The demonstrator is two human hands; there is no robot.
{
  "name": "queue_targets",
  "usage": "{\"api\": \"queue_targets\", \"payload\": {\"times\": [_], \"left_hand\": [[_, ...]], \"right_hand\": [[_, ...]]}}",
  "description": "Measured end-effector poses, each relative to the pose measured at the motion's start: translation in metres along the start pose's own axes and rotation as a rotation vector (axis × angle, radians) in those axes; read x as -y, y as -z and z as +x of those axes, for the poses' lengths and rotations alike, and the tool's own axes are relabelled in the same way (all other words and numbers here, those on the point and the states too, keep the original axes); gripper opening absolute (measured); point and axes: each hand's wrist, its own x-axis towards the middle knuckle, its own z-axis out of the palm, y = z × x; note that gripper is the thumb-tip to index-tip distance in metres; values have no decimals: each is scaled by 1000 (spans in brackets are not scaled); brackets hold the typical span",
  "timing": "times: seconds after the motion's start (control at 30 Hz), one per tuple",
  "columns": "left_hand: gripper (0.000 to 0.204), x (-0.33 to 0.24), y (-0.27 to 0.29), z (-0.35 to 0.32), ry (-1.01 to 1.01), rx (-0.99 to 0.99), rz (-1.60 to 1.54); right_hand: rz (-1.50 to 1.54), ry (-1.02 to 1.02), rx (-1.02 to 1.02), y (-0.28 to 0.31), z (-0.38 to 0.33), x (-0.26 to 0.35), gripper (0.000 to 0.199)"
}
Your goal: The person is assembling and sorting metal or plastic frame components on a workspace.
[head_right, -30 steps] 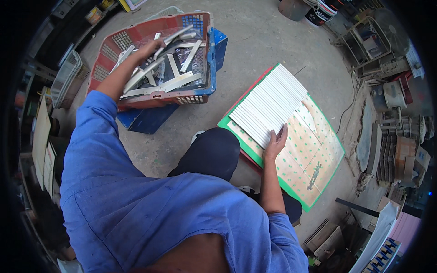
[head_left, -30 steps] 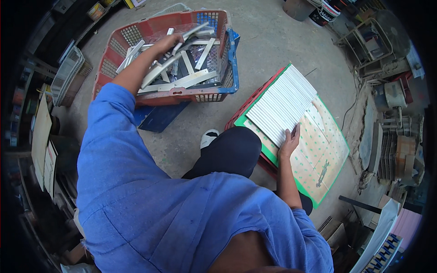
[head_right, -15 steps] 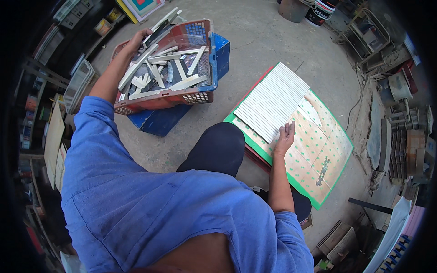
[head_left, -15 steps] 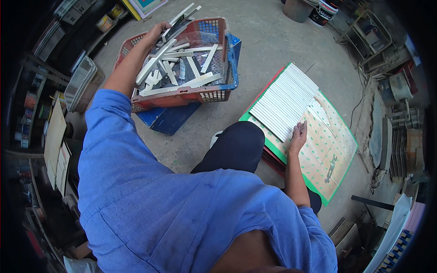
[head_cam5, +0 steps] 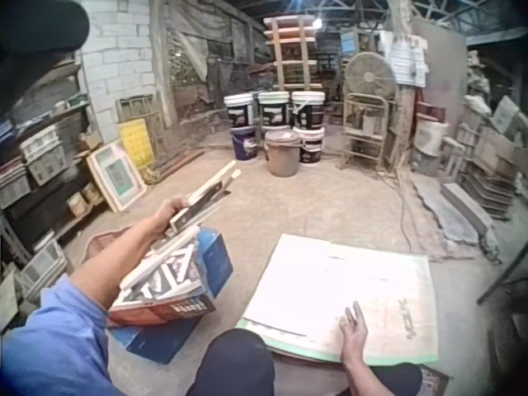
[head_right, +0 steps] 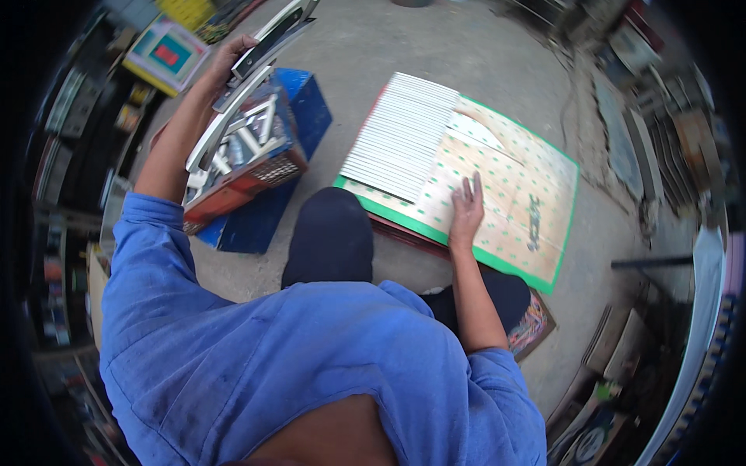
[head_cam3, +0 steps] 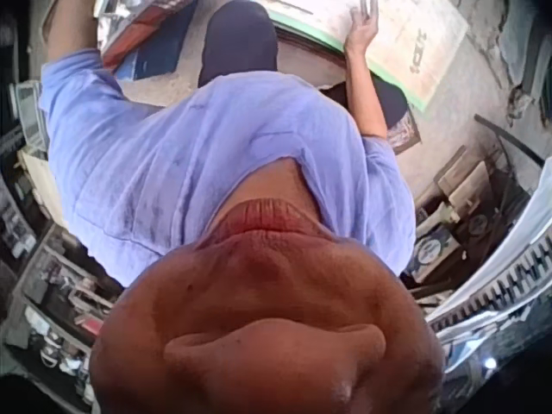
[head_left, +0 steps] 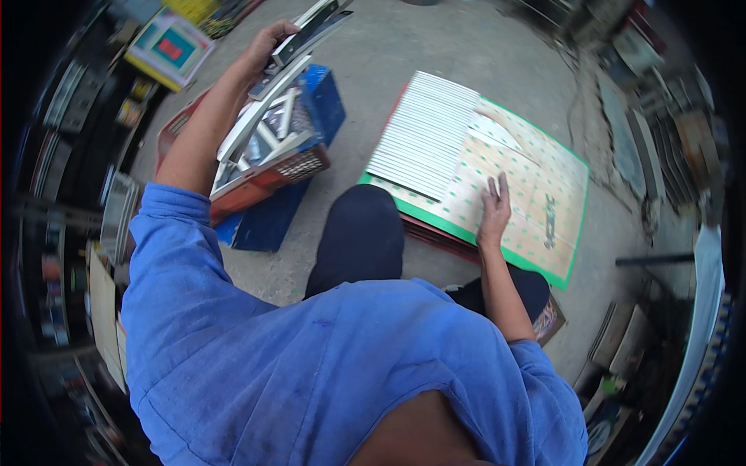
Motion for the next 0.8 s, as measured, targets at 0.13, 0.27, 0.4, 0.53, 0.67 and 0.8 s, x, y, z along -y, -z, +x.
{"api": "queue_targets", "payload": {"times": [0.13,0.27,0.4,0.53,0.67,0.8], "left_hand": [[41,-3,-150,25,-43,174,-29],[35,51,-289,69,13,413,-94],[34,114,-412,76,-118,384,124],[45,146,-488,57,-98,288,382],[59,172,-517,51,-28,384,506],[66,185,-514,37,161,380,83]], "right_hand": [[44,53,16,21,-6,28,53],[-10,62,-24,49,-6,46,52],[219,-102,-113,70,-9,42,52],[600,-281,-197,85,-12,35,68],[604,-409,-298,93,-8,30,70],[614,-440,-390,103,-5,3,74]]}}
